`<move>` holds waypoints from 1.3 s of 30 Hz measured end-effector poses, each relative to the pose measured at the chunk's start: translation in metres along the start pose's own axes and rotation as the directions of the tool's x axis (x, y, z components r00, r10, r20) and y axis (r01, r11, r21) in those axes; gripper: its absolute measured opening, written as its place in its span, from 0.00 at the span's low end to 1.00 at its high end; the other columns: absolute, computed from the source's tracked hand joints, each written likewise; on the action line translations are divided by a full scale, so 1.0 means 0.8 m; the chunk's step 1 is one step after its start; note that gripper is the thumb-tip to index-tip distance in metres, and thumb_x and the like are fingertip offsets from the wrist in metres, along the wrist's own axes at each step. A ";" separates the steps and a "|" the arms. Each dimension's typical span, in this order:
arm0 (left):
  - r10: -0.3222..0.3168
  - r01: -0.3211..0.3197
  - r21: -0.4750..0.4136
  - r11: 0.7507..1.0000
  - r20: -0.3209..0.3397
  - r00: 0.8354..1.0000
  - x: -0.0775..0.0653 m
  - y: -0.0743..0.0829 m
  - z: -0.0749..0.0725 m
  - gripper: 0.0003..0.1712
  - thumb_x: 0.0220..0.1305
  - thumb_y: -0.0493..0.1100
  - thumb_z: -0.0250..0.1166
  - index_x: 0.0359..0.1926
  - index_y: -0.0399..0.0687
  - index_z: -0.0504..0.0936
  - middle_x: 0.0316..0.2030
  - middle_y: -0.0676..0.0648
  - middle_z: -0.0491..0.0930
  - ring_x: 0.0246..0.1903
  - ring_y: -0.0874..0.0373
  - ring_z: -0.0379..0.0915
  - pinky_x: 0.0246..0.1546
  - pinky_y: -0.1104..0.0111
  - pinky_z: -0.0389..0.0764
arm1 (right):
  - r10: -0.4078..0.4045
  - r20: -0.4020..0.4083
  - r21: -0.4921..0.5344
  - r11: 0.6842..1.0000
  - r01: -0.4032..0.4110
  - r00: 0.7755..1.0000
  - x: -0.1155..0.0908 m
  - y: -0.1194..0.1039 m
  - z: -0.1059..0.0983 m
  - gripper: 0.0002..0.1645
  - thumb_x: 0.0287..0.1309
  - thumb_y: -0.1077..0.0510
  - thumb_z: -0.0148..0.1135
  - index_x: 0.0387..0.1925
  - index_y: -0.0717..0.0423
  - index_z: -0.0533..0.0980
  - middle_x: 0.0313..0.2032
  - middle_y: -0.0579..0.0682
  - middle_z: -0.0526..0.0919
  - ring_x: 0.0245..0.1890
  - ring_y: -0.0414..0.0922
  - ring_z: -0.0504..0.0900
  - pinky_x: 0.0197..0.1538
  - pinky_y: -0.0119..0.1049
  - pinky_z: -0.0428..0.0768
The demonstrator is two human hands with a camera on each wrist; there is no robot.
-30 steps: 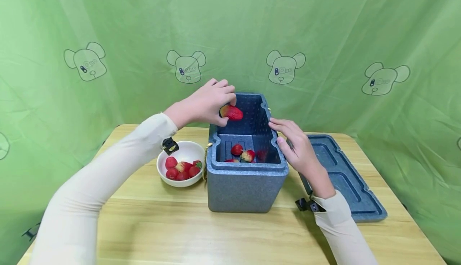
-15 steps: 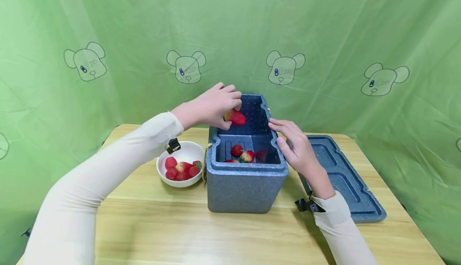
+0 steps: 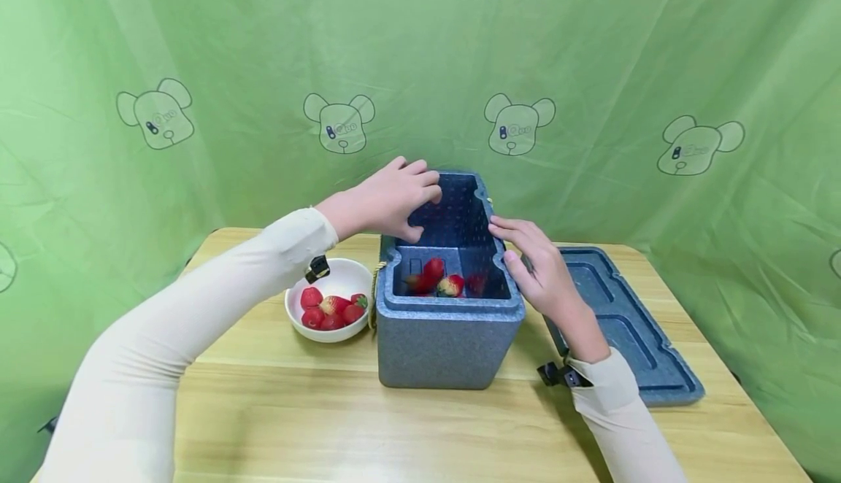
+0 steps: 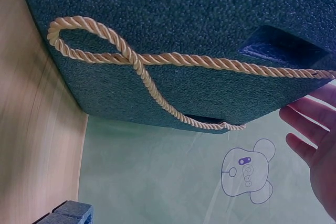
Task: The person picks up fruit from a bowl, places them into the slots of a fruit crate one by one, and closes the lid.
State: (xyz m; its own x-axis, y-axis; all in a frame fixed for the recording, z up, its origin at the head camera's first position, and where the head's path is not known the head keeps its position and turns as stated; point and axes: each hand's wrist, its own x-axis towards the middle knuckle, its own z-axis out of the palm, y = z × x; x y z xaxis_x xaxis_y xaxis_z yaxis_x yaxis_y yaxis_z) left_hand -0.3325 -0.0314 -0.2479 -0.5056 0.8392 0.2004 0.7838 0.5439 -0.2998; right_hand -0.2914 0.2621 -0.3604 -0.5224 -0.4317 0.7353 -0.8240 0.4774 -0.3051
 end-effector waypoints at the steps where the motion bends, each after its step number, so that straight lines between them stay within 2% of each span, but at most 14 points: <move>1: 0.001 -0.001 0.001 1.000 -0.004 1.000 0.000 0.000 0.000 0.28 0.56 0.56 0.70 0.54 0.47 0.81 0.53 0.45 0.78 0.53 0.46 0.68 0.53 0.53 0.70 | 0.001 0.002 0.000 1.000 -0.001 1.000 0.000 0.000 0.000 0.24 0.67 0.63 0.52 0.62 0.61 0.77 0.64 0.59 0.79 0.65 0.56 0.75 0.73 0.29 0.62; 7: 0.000 0.000 -0.004 1.000 -0.005 1.000 -0.001 -0.002 0.000 0.30 0.56 0.57 0.69 0.55 0.47 0.80 0.54 0.45 0.78 0.54 0.46 0.68 0.54 0.53 0.70 | -0.005 -0.006 -0.006 1.000 0.005 1.000 0.000 0.002 0.001 0.25 0.64 0.66 0.52 0.62 0.61 0.77 0.64 0.58 0.79 0.65 0.55 0.75 0.73 0.29 0.62; 12: -0.008 0.008 -0.019 1.000 -0.009 1.000 -0.003 -0.003 0.001 0.29 0.57 0.56 0.69 0.55 0.47 0.80 0.53 0.45 0.78 0.54 0.46 0.68 0.54 0.53 0.69 | -0.017 -0.019 -0.006 1.000 0.017 1.000 0.000 0.002 0.002 0.24 0.67 0.64 0.51 0.62 0.61 0.78 0.63 0.59 0.79 0.64 0.56 0.75 0.73 0.28 0.62; 21: -0.036 0.030 -0.074 0.997 -0.082 0.996 -0.018 -0.014 0.005 0.25 0.58 0.53 0.67 0.54 0.48 0.81 0.51 0.46 0.78 0.52 0.47 0.68 0.54 0.53 0.68 | -0.001 -0.006 -0.007 1.000 0.001 1.000 0.000 0.001 0.002 0.24 0.69 0.62 0.51 0.62 0.61 0.77 0.64 0.58 0.79 0.65 0.56 0.75 0.73 0.29 0.62; 25: -0.079 0.066 -0.108 0.992 -0.125 0.989 -0.032 -0.024 0.010 0.22 0.59 0.51 0.65 0.53 0.48 0.81 0.49 0.46 0.78 0.52 0.47 0.68 0.53 0.53 0.68 | -0.008 -0.017 -0.008 1.000 0.008 1.000 0.000 0.001 0.002 0.23 0.69 0.63 0.51 0.62 0.62 0.78 0.63 0.59 0.80 0.64 0.57 0.75 0.72 0.29 0.63; 31: -0.163 0.134 -0.165 0.977 -0.179 0.970 -0.064 -0.042 0.023 0.20 0.59 0.48 0.64 0.51 0.48 0.83 0.48 0.47 0.80 0.49 0.47 0.69 0.52 0.52 0.69 | -0.011 -0.015 -0.010 1.000 0.011 1.000 -0.001 0.002 0.002 0.24 0.69 0.63 0.50 0.63 0.61 0.77 0.64 0.58 0.79 0.65 0.56 0.75 0.73 0.28 0.62; 35: -0.197 0.164 -0.186 0.969 -0.171 0.965 -0.084 -0.052 0.032 0.20 0.58 0.48 0.67 0.51 0.47 0.83 0.48 0.45 0.81 0.48 0.46 0.69 0.50 0.52 0.70 | -0.009 -0.014 -0.011 1.000 0.009 1.000 0.000 0.003 0.002 0.24 0.70 0.61 0.49 0.63 0.61 0.77 0.64 0.58 0.79 0.65 0.56 0.75 0.73 0.28 0.62; 39: -0.207 0.179 -0.202 0.963 -0.129 0.970 -0.102 -0.055 0.042 0.22 0.58 0.50 0.68 0.52 0.46 0.83 0.48 0.45 0.81 0.48 0.46 0.70 0.50 0.52 0.71 | 0.001 -0.010 -0.003 1.000 -0.001 1.000 0.000 0.001 0.002 0.23 0.70 0.61 0.50 0.63 0.61 0.77 0.64 0.58 0.79 0.65 0.56 0.75 0.73 0.28 0.62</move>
State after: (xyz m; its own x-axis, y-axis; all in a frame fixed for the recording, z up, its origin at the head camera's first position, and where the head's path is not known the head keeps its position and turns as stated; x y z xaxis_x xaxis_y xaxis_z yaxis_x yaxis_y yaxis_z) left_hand -0.3382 -0.1235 -0.2823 -0.6065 0.7004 0.3764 0.7369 0.6729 -0.0648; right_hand -0.2924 0.2611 -0.3612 -0.5209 -0.4233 0.7413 -0.8230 0.4797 -0.3043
